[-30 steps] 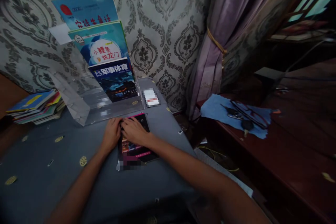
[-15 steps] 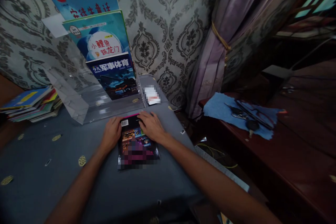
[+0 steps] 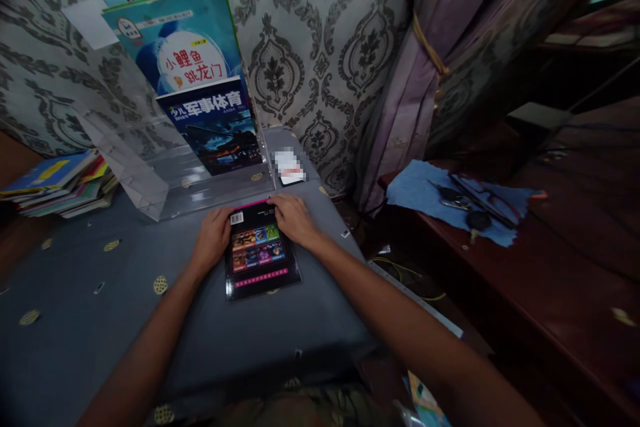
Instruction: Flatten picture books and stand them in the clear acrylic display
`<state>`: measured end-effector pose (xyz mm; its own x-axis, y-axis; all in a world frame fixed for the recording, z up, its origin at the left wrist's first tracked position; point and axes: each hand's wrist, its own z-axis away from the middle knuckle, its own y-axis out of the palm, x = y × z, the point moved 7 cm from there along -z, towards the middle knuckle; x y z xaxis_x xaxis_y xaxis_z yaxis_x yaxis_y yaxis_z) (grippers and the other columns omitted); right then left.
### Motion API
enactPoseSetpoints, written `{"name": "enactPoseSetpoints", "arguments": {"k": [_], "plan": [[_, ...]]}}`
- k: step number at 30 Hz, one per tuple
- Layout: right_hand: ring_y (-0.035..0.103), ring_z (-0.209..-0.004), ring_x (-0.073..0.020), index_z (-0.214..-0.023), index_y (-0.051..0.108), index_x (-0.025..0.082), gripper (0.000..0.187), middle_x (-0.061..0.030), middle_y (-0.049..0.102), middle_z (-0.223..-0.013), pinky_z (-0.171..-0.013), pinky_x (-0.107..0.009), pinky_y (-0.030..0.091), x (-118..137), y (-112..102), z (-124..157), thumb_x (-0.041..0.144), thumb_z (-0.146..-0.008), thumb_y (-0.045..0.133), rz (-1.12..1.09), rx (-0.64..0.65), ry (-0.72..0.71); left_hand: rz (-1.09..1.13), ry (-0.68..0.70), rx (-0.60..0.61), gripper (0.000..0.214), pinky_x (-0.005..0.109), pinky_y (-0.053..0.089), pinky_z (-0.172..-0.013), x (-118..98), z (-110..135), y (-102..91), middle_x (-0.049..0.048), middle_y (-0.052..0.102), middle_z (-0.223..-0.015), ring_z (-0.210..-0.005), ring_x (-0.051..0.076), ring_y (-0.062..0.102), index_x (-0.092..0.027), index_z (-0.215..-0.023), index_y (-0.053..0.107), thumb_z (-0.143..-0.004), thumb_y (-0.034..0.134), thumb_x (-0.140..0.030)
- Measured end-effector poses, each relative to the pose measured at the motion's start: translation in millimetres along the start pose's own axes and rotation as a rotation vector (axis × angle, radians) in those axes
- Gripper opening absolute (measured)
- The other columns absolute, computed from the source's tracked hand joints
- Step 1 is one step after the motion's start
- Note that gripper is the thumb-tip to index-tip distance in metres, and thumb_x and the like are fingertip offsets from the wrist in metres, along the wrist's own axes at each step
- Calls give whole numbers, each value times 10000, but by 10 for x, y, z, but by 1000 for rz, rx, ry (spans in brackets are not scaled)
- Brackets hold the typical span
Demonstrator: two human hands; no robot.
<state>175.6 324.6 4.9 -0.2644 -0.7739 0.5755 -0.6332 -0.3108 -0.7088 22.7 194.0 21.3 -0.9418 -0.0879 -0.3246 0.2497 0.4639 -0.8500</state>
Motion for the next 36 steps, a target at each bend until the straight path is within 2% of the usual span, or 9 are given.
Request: {"name": "enactPoseSetpoints", "arguments": {"k": [4, 7, 9, 12, 15, 18, 22, 32, 36], "plan": [[649, -1186, -250, -1184, 691, 150, 434, -121, 716, -1241, -1063, -449, 480, -54, 20, -10, 14, -845, 456, -16, 14, 12, -11, 15, -19, 339, 498, 470, -1077, 9, 21, -4, 139, 667, -1288, -1256, 275, 575, -173, -1215, 647, -969, 415, -154], [640, -1207, -229, -1183, 701, 186, 457, -82, 719, -1253, -1086, -434, 468, -63, 12, -12, 7, -840, 458, -29, 5, 25, -56, 63, 17, 298, 557, 394, -1146, -92, 44, -28, 121, 675, -1317, -1348, 289, 529, -185, -1200, 665, -983, 463, -209], [627, -1229, -225, -1174, 712, 197, 456, -73, 718, -1264, -1103, -433, 456, -58, -3, -9, 11, -848, 453, -34, -8, 40, -69, 122, 65, 292, 591, 329, -1181, -243, 62, -39, 119, 674, -1334, -1375, 290, 513, -183, -1204, 669, -998, 474, -249], [628, -1225, -223, -1170, 719, 194, 444, -78, 720, -1260, -1108, -429, 454, -49, -12, -5, 22, -868, 442, -49, -3, 70, -35, 233, 141, 335, 580, 282, -1211, -556, 93, -26, 115, 641, -1397, -1425, 269, 469, -185, -1269, 646, -1028, 447, -303], [634, -1217, -210, -1188, 713, 206, 450, -65, 718, -1263, -1104, -414, 461, -47, -19, -7, 27, -876, 443, -77, 6, 93, -13, 325, 269, 405, 559, 258, -1230, -848, 139, 74, 106, 560, -1495, -1483, 252, 391, -196, -1382, 571, -1038, 442, -366], [639, -1216, -202, -1200, 711, 199, 450, -66, 719, -1263, -1096, -398, 470, -53, -33, -13, 31, -884, 437, -109, 10, 110, -47, 353, 393, 491, 571, 225, -1240, -995, 189, 197, 124, 461, -1573, -1516, 262, 328, -193, -1449, 504, -1026, 463, -438], [651, -1201, -193, -1194, 717, 205, 443, -58, 727, -1250, -1085, -391, 483, -59, -55, -14, 38, -895, 435, -139, 5, 141, -77, 342, 451, 520, 593, 200, -1243, -1010, 209, 266, 128, 424, -1596, -1528, 259, 302, -209, -1479, 468, -1027, 443, -463], [704, -1089, -178, -1161, 733, 208, 419, -47, 765, -1154, -1018, -366, 526, -68, -115, -11, 47, -908, 441, -215, -51, 192, -61, 338, 435, 514, 597, 200, -1239, -882, 2, 319, 118, 427, -1596, -1522, 252, 315, -247, -1507, 436, -1032, 438, -441], [712, -1054, -181, -1163, 733, 175, 423, -66, 770, -1127, -984, -357, 538, -73, -145, -24, 32, -902, 432, -247, -59, 227, -60, 323, 416, 496, 593, 201, -1240, -824, -69, 339, 110, 442, -1588, -1519, 248, 323, -242, -1490, 459, -1034, 438, -434]]}}
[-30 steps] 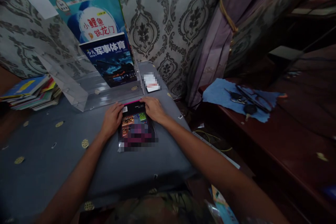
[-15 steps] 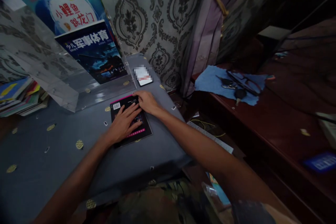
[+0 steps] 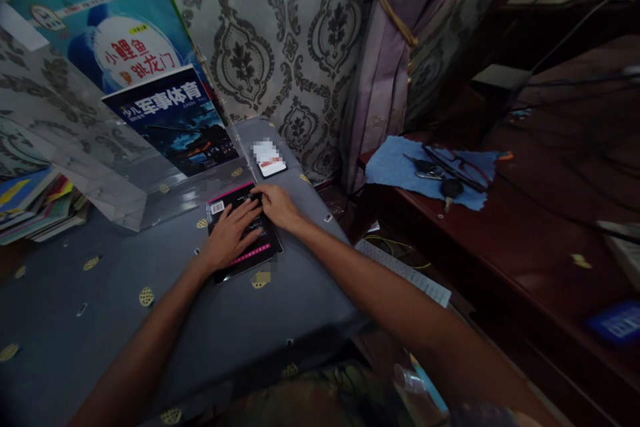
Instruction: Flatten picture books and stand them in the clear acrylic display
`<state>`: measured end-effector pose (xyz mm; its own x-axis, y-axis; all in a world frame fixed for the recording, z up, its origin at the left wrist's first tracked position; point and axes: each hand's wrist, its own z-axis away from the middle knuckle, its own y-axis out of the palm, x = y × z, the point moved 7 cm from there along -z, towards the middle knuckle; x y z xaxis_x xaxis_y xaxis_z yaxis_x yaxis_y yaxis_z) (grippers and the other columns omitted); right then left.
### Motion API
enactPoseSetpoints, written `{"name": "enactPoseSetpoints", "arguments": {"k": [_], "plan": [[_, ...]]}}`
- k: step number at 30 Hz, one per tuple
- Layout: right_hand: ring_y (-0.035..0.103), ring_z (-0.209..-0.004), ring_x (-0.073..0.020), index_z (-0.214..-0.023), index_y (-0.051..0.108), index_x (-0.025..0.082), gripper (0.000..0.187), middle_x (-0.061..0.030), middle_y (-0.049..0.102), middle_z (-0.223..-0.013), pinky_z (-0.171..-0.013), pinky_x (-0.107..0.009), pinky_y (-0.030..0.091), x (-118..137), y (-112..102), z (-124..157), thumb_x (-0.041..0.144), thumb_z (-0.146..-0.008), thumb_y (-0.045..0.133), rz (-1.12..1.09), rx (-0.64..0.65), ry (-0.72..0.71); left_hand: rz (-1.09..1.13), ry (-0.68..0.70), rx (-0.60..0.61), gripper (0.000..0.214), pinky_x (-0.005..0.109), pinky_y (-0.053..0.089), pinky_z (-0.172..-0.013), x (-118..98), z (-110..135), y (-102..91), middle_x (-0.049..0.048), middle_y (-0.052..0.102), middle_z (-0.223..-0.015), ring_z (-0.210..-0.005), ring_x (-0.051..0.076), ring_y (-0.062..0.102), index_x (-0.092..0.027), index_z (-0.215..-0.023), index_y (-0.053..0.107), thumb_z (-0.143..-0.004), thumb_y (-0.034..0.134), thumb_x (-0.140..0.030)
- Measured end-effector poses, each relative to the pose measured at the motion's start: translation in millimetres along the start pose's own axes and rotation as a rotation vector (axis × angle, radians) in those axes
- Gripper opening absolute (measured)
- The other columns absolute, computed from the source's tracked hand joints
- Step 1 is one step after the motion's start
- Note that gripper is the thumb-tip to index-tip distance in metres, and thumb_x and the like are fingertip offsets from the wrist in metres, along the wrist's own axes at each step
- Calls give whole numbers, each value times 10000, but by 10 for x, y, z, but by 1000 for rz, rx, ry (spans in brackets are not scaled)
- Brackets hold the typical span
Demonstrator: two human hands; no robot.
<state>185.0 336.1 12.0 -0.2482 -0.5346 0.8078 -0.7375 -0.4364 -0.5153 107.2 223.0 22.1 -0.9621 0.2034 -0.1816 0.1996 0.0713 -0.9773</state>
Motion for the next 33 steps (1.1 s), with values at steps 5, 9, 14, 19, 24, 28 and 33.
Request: {"name": "enactPoseSetpoints", "arguments": {"k": [5, 9, 14, 19, 24, 28, 33], "plan": [[709, -1071, -202, -1147, 738, 154, 434, -82, 770, -1140, -999, -387, 532, 25, -13, -15, 13, -884, 423, 6, 9, 6, 2, 6, -33, 471, 577, 208, -1239, 23, -3, -5, 102, 458, -1579, -1512, 240, 338, -254, -1472, 482, -1033, 445, -420], [700, -1112, -212, -1150, 736, 141, 424, -95, 762, -1165, -1022, -379, 518, 2, 18, -27, 11, -884, 432, 35, 26, 4, -3, 0, -47, 445, 567, 231, -1234, 10, -1, -13, 103, 496, -1551, -1498, 243, 365, -221, -1420, 541, -1030, 451, -414], [695, -1111, -187, -1134, 732, 195, 426, -42, 766, -1148, -1029, -371, 516, -1, 34, -22, 18, -885, 435, 70, 2, -56, -17, -26, -55, 424, 585, 267, -1211, -17, -25, -24, 104, 527, -1526, -1480, 263, 393, -222, -1395, 570, -1026, 455, -398], [694, -1107, -185, -1131, 732, 188, 441, -39, 767, -1140, -1018, -348, 519, -14, 35, -21, 9, -867, 427, 85, -13, -68, 22, 45, -9, 383, 599, 270, -1201, -125, 55, -46, 88, 563, -1495, -1460, 257, 425, -245, -1365, 607, -1032, 429, -310], [691, -1096, -192, -1129, 738, 198, 430, -34, 769, -1124, -1010, -349, 519, -39, 53, -38, 25, -874, 437, 95, -18, -74, 62, 191, 37, 369, 581, 290, -1198, -313, 182, -81, 79, 605, -1450, -1434, 256, 460, -249, -1335, 636, -1033, 436, -321], [686, -1102, -199, -1129, 737, 176, 417, -54, 763, -1136, -1011, -359, 516, -34, 59, -34, 31, -890, 428, 103, -21, -75, 26, 191, 31, 368, 551, 315, -1190, -392, 256, -102, 83, 612, -1440, -1423, 257, 471, -233, -1332, 637, -1040, 431, -319], [682, -1099, -200, -1130, 734, 197, 406, -39, 762, -1134, -1019, -369, 510, -18, 68, -29, 41, -896, 441, 122, -9, -101, -4, 204, 28, 361, 531, 323, -1185, -524, 404, -75, 72, 610, -1444, -1415, 251, 478, -265, -1347, 626, -1037, 445, -311]]}}
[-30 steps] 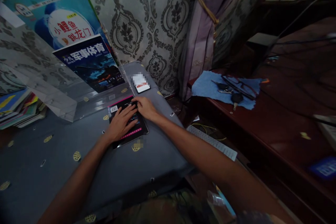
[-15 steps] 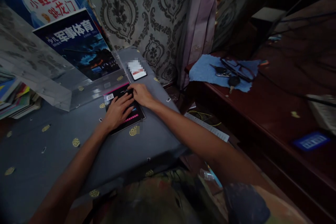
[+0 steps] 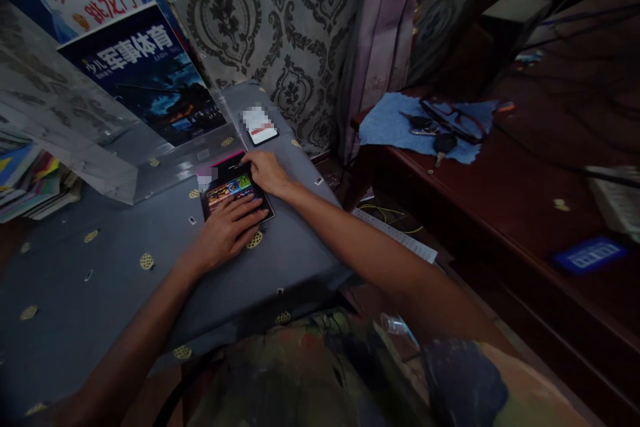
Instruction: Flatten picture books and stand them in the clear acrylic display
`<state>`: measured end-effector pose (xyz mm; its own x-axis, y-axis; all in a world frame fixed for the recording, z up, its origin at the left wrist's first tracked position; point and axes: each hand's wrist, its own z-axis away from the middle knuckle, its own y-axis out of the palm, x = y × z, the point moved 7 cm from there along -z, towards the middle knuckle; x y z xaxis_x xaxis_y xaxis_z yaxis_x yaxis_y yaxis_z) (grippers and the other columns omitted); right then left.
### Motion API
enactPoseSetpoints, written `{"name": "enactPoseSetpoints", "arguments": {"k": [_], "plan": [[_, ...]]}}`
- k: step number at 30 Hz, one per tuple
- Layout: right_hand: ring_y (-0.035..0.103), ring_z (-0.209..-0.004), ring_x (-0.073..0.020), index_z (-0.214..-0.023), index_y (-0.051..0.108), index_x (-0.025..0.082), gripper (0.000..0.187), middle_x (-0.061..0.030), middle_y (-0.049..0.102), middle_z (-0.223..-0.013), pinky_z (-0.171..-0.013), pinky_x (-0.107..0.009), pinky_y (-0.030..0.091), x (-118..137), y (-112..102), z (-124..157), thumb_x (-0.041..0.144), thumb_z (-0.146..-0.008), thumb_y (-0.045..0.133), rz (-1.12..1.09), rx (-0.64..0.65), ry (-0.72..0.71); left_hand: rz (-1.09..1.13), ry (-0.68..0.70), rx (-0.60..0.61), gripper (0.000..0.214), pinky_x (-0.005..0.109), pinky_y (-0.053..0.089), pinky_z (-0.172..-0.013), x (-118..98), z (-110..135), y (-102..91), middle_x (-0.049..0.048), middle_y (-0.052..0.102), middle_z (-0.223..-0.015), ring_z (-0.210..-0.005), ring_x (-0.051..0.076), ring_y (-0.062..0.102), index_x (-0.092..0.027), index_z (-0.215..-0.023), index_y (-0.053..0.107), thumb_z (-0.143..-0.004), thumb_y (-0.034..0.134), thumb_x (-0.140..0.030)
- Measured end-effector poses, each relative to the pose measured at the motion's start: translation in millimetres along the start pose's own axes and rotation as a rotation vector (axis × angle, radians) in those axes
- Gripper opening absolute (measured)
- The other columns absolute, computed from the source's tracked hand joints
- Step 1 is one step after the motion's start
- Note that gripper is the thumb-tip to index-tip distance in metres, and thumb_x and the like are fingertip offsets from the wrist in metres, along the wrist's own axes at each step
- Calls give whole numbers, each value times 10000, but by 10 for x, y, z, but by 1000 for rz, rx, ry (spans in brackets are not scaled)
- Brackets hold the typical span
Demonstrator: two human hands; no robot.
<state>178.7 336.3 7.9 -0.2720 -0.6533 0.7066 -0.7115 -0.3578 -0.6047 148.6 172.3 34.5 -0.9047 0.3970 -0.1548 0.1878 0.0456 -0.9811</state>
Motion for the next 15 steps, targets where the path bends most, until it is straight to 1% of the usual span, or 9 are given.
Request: {"name": "enactPoseSetpoints", "arguments": {"k": [4, 6, 8, 11, 13, 15], "plan": [[677, -1107, -210, -1126, 735, 197, 398, -45, 757, -1137, -1035, -373, 501, 11, 4, 9, 43, -897, 448, 14, 0, 2, -92, -25, -1, 382, 514, 342, -1174, -90, 91, 12, 79, 594, -1461, -1412, 256, 480, -259, -1393, 581, -1039, 444, -297], [672, -1115, -215, -1135, 732, 199, 402, -46, 754, -1141, -1048, -381, 492, 27, 7, 16, 42, -897, 448, 14, 0, 0, -121, -20, -8, 382, 507, 365, -1160, -112, 182, -14, 91, 602, -1450, -1398, 260, 495, -238, -1393, 578, -1039, 445, -292], [667, -1126, -227, -1143, 727, 186, 403, -62, 748, -1157, -1057, -396, 484, 38, 12, 19, 39, -898, 443, 16, 11, 1, -143, -35, -46, 369, 502, 399, -1135, -92, 330, -79, 106, 622, -1423, -1361, 265, 531, -218, -1369, 594, -1037, 448, -292], [656, -1146, -246, -1152, 715, 161, 397, -93, 734, -1189, -1055, -414, 477, 47, 2, 15, 35, -903, 433, 41, 40, 2, -185, -90, -126, 351, 505, 465, -1074, -15, 629, -194, 128, 662, -1357, -1287, 276, 591, -194, -1336, 608, -1034, 453, -283], [648, -1156, -257, -1157, 709, 149, 390, -111, 725, -1199, -1053, -423, 473, 73, -15, 20, 30, -902, 437, 83, 62, 4, -195, -127, -164, 342, 492, 507, -1030, 25, 819, -232, 132, 673, -1333, -1249, 276, 615, -186, -1330, 602, -1028, 463, -264], [628, -1188, -279, -1157, 706, 136, 378, -133, 713, -1209, -1066, -451, 455, 166, -26, 49, 24, -897, 456, 154, 69, -11, -187, -165, -197, 349, 477, 531, -1010, 40, 958, -231, 134, 666, -1342, -1236, 273, 625, -183, -1346, 582, -1020, 474, -242]]}}
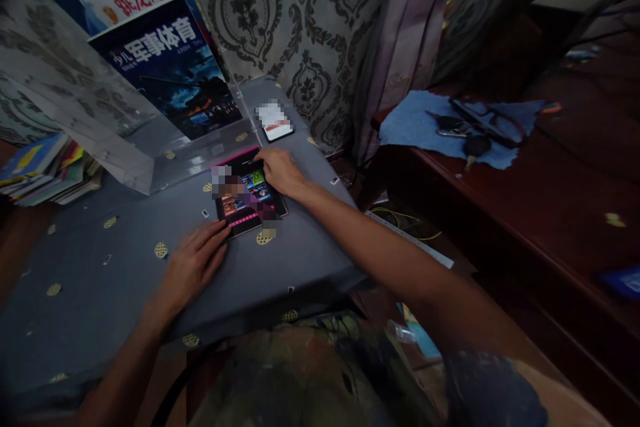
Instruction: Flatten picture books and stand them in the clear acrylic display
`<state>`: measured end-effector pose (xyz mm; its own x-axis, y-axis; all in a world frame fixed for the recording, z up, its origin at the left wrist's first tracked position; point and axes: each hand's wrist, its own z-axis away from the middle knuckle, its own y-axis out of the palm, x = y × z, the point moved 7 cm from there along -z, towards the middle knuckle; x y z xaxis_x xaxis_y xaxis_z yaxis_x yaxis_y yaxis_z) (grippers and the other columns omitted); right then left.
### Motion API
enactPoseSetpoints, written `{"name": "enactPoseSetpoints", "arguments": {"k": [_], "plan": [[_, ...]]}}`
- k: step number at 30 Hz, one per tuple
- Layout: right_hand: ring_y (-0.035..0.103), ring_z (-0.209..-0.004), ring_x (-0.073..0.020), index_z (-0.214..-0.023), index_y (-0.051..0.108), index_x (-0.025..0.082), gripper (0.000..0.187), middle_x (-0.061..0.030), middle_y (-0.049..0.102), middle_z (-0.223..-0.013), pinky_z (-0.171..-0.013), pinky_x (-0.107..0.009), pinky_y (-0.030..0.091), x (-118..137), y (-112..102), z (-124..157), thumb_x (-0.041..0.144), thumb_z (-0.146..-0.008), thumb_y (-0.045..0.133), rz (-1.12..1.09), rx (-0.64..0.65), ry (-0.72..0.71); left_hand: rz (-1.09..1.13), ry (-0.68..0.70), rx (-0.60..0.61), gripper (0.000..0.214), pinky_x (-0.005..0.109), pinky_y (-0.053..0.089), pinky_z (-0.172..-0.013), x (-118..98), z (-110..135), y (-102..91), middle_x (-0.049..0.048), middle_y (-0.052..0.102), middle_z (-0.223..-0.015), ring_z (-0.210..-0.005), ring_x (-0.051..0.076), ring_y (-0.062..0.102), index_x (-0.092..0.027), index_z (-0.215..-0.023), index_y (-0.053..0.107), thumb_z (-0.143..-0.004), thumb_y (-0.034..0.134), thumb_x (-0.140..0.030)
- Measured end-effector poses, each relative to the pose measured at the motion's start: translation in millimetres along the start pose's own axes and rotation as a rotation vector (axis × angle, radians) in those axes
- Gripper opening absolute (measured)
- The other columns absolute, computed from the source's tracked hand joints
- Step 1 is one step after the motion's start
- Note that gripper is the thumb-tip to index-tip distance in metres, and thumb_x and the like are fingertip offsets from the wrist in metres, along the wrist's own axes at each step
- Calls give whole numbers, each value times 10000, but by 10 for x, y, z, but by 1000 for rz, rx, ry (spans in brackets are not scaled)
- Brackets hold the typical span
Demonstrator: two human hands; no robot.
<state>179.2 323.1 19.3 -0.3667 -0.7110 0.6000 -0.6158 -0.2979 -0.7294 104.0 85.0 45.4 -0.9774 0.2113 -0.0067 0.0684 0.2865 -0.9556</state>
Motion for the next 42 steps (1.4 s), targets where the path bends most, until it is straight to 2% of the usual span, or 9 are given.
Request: {"name": "enactPoseSetpoints", "arguments": {"k": [2, 6, 10, 12, 18, 28, 35, 39, 42], "plan": [[580, -1260, -307, -1161, 704, 121, 370, -154, 693, -1243, -1102, -492, 416, 217, 9, 73, 18, -891, 473, 80, -3, -69, 12, -47, -31, 369, 478, 533, -1021, 4, 80, 8, 133, 651, -1365, -1249, 269, 620, -190, -1373, 555, -1013, 480, -225], [466, -1393, -290, -1233, 667, 97, 357, -158, 638, -1353, -1164, -474, 376, 934, 254, 407, 69, -963, 434, 97, 63, -394, 36, -109, -69, 358, 493, 504, -1074, -27, 117, 50, 126, 647, -1366, -1263, 263, 611, -199, -1348, 568, -998, 494, -198], [374, -1468, -275, -1358, 588, 100, 393, -166, 572, -1441, -1203, -484, 352, 1321, 500, 719, 276, -1049, 420, -5, 121, -525, 39, -112, -73, 222, 488, 526, -1043, -34, 105, 61, 105, 732, -1089, -1100, 260, 675, -180, -1109, 674, -974, 499, -161], [367, -1475, -269, -1355, 590, 109, 420, -175, 579, -1427, -1201, -495, 359, 1295, 534, 750, 338, -1060, 399, -48, 142, -465, 28, -124, -73, 210, 484, 537, -1023, -22, 101, 61, 94, 733, -1051, -1068, 257, 681, -187, -1091, 677, -978, 501, -168], [348, -1488, -276, -1369, 584, 176, 424, -151, 548, -1463, -1203, -545, 339, 958, 364, 693, 380, -1061, 377, -96, 80, -280, 14, -100, -132, 330, 465, 552, -1019, -42, 96, 61, 114, 688, -1295, -1204, 253, 648, -203, -1301, 603, -991, 495, -164], [434, -1418, -349, -1347, 589, 140, 444, -219, 490, -1481, -1141, -572, 385, 402, 77, 618, 394, -1032, 405, 9, -53, -12, -26, -85, -194, 347, 446, 586, -983, -64, 124, 98, 114, 688, -1316, -1219, 258, 645, -176, -1324, 592, -990, 498, -160], [651, -1073, -250, -1255, 616, 150, 341, -140, 666, -1157, -982, -433, 508, 446, -61, 594, 297, -1026, 411, -126, -67, 42, -57, -110, -231, 219, 436, 581, -933, 56, 178, -77, 75, 759, -1115, -1129, 257, 680, -198, -1122, 672, -1018, 485, -247], [676, -887, -192, -1250, 612, 165, 313, -113, 676, -1137, -878, -386, 533, 563, -33, 644, 295, -1022, 442, -239, -21, -5, -181, -268, -129, 314, 418, 568, -843, 240, 122, -182, 91, 743, -974, -962, 257, 702, -194, -935, 691, -1042, 432, -336], [678, -907, -189, -1257, 613, 177, 315, -107, 685, -1145, -848, -362, 537, 636, -15, 664, 307, -1024, 445, -320, -11, -58, -236, -371, -33, 317, 402, 559, -787, 307, -59, -173, 85, 720, -924, -873, 252, 687, -192, -942, 687, -1033, 450, -381]]}}
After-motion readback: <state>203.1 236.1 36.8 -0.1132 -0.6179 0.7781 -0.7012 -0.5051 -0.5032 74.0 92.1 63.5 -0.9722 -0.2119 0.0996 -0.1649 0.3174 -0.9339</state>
